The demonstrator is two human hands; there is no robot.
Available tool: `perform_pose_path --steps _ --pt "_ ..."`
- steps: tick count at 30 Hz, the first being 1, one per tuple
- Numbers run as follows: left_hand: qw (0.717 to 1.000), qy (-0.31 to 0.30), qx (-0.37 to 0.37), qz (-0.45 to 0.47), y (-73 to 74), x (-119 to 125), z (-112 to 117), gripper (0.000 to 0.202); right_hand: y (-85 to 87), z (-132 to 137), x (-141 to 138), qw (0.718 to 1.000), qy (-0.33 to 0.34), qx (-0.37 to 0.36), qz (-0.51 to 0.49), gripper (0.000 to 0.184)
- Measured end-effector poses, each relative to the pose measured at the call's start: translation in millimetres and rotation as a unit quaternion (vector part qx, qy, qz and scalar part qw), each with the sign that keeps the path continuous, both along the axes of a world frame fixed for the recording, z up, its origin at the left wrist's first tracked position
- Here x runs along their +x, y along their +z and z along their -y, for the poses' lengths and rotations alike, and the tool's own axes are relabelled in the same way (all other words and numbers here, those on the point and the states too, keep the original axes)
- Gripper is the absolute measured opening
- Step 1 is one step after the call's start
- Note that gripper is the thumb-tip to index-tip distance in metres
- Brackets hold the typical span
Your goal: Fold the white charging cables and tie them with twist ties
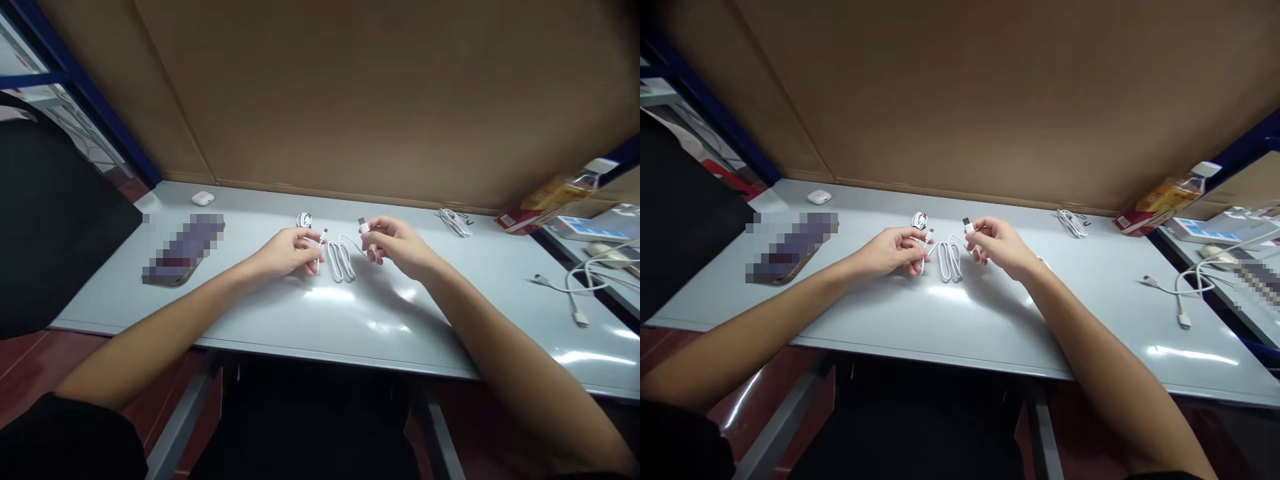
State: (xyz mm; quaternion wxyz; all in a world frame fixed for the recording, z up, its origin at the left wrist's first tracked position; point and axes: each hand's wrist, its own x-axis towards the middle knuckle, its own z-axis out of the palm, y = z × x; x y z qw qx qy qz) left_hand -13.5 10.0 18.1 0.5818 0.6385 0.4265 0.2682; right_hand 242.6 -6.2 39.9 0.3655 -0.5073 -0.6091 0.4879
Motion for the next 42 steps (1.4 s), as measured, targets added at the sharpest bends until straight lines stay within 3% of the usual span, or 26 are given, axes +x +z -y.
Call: perform_pose_path --steps 3,6,26,35,42 --pt "0.999 -0.042 -0.008 0.019 -10.2 4 1 0.041 -11.7 5 -12 0.989 0.114 -0.068 -0.066 0.023" --pt "0.996 -0.077 -0.006 0.035 -17.4 6 0 0.041 -20.8 9 -19 0.979 0.156 -0.098 -0.088 0.026" --pt "0.994 -0.103 0.005 0.048 -17.7 6 -1 0.035 -20.4 9 -17 0.980 0.167 -0.065 -0.084 0.017" --pt "0.987 -0.149 0.013 0.065 -20.4 4 -3 0.023 -15.8 13 -20 0.990 0.139 -0.013 -0.012 0.015" --pt "0.987 -0.149 0.013 0.062 -21.7 2 -4 0.016 -12.8 17 -26 0.992 0.125 -0.003 0.001 0.010"
